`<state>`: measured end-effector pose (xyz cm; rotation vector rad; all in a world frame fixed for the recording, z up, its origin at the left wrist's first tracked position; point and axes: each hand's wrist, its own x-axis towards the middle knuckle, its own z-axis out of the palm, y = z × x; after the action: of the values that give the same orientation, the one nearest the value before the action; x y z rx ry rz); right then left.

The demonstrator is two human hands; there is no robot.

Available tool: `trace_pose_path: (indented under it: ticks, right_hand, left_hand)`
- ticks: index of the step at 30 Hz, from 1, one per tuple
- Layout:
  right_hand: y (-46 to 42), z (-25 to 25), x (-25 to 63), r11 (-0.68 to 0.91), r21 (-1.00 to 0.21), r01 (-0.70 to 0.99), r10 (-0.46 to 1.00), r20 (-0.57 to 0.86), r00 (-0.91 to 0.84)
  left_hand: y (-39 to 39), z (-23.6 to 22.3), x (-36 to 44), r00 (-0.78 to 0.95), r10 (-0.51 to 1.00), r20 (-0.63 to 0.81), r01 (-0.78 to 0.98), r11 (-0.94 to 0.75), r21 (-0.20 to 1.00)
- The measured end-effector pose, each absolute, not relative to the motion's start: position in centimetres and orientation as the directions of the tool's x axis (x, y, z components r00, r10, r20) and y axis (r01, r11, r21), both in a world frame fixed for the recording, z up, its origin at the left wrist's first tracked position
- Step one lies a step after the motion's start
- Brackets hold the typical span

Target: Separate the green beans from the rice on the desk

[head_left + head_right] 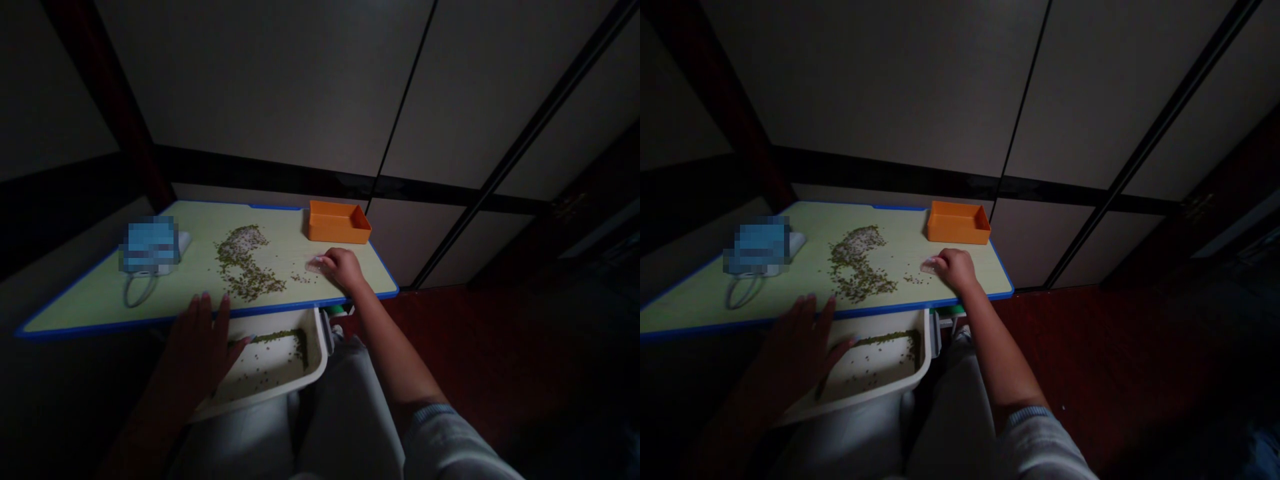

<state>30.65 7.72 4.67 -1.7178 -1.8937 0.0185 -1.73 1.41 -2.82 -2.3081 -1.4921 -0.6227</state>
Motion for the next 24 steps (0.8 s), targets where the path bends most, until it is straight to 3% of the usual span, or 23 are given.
trace_pose_path:
  ticks: [5,12,20,24]
  right_hand:
    - [7.5,4.1,31.4,0.153,-0.494,0.856,0.915,0.398,0.067]
    - [6.8,3.8,31.7,0.169,-0.564,0.808,0.907,0.410,0.096]
    - [6.9,4.2,30.7,0.154,-0.368,0.917,0.923,0.385,0.000]
    - [7.0,4.5,30.3,0.049,-0.288,0.956,0.928,0.368,0.063]
  left_hand:
    - [1.4,-2.7,-1.7,0.376,0.787,0.488,0.918,-0.390,-0.077]
    - [1.3,-2.4,-1.6,0.373,0.785,0.495,0.919,-0.386,-0.081]
    - [1.9,-3.1,-2.1,0.388,0.751,0.533,0.909,-0.408,-0.087]
    - [2.1,-3.3,-2.1,0.400,0.723,0.563,0.904,-0.414,-0.110]
